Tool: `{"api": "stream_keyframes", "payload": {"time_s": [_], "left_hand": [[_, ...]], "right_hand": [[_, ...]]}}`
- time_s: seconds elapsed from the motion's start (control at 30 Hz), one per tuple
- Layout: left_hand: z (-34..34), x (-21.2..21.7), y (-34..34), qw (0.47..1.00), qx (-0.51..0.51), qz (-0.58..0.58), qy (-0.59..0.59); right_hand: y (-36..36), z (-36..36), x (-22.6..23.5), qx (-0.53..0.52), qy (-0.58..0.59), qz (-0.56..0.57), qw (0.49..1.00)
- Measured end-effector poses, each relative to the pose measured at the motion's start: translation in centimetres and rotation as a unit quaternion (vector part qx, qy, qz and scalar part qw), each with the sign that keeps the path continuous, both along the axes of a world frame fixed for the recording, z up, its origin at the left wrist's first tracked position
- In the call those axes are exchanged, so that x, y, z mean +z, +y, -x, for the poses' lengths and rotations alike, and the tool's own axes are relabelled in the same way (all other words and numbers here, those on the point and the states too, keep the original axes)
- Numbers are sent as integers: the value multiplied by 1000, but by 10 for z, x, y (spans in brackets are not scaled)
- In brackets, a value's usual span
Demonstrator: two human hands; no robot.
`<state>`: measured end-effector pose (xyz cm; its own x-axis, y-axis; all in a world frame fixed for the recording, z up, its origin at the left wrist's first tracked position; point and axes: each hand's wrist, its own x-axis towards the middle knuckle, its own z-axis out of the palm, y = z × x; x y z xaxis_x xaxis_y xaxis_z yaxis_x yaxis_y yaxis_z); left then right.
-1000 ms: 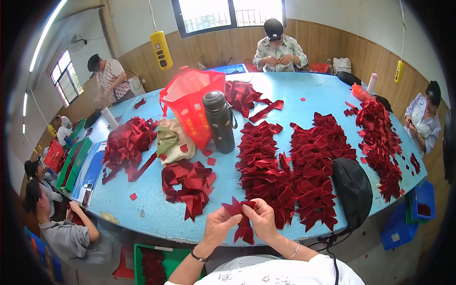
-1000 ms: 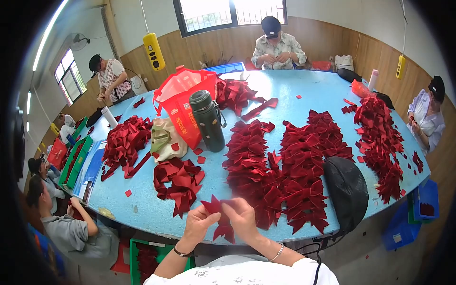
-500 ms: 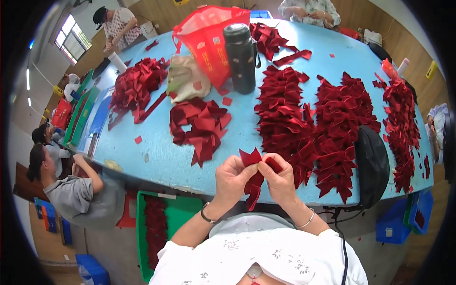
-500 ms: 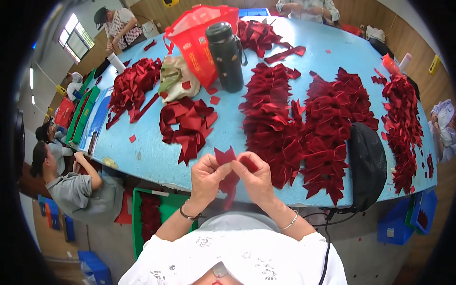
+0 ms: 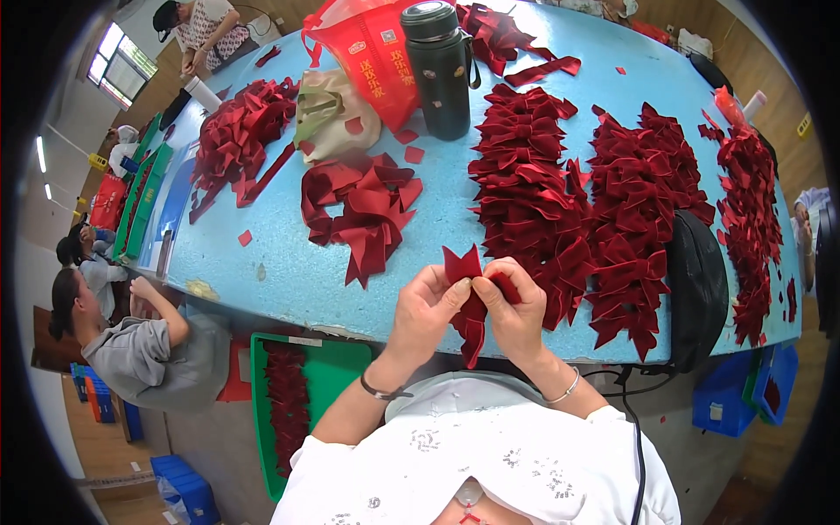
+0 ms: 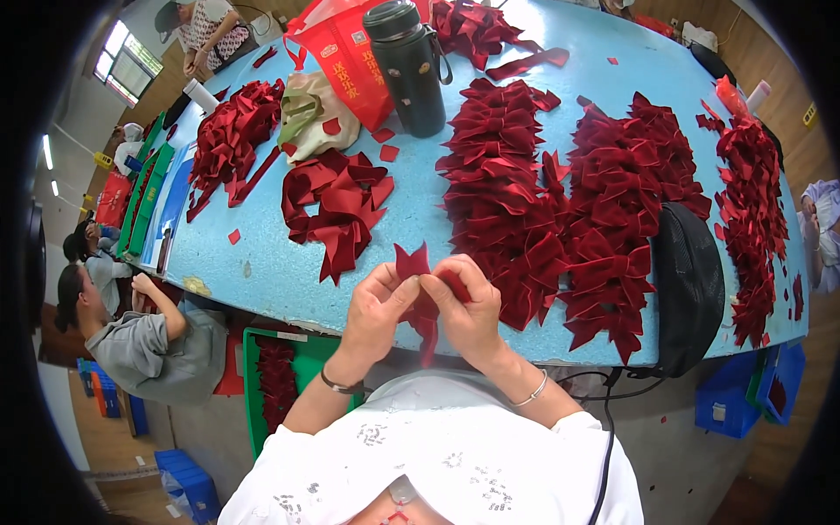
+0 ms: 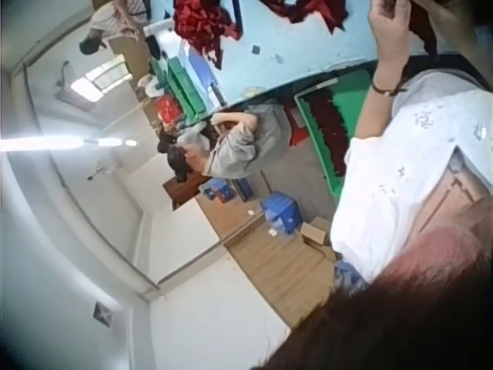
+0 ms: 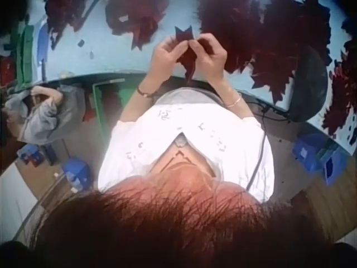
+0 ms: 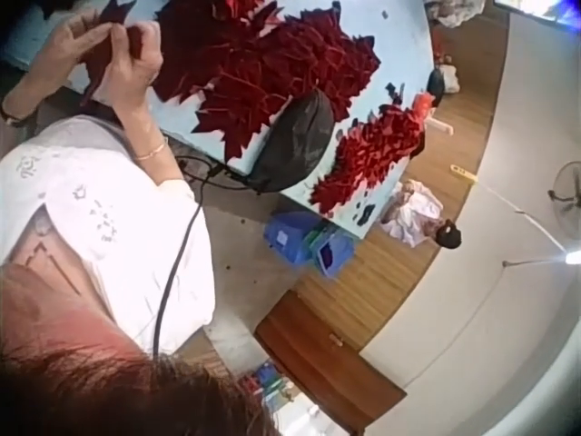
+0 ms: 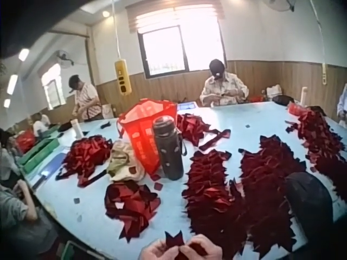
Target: The recorder is assembling decorative bows from red fabric ribbons by folding and securing them manually.
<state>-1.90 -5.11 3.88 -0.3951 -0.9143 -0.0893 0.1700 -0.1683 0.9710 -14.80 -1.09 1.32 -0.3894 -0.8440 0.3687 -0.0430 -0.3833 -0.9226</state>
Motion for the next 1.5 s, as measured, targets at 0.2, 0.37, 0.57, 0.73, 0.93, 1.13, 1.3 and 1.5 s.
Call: {"api": "stream_keyframes", "payload": {"time_s": [0.2,0.37,0.57,0.73,0.93,1.13,1.3,1.5], "left_hand": [[-8,-3,-9,985,-131,-103,38],[-13,-10,-14,988,-114,-101,25],[-26,-12,-19,988,-79,-130,22],[-32,-10,-22,983,-72,-165,38],[-30,-14,-19,985,-80,-148,38],[-36,-21,-21,986,-73,-150,8],[-37,-20,-22,984,-53,-169,-2],[-38,-15,-24,978,-53,-201,-17]], "right_hand": [[-2,6,-6,56,-68,-36,995],[-7,8,-11,102,-104,-53,988],[-11,11,-5,26,-138,-128,982],[-11,11,0,73,-178,-140,971],[-12,-3,-12,115,-108,-124,980],[-12,-10,-23,71,-52,-75,993],[-12,-18,-11,58,-100,-155,981],[-23,-1,-11,100,-97,-132,981]]}}
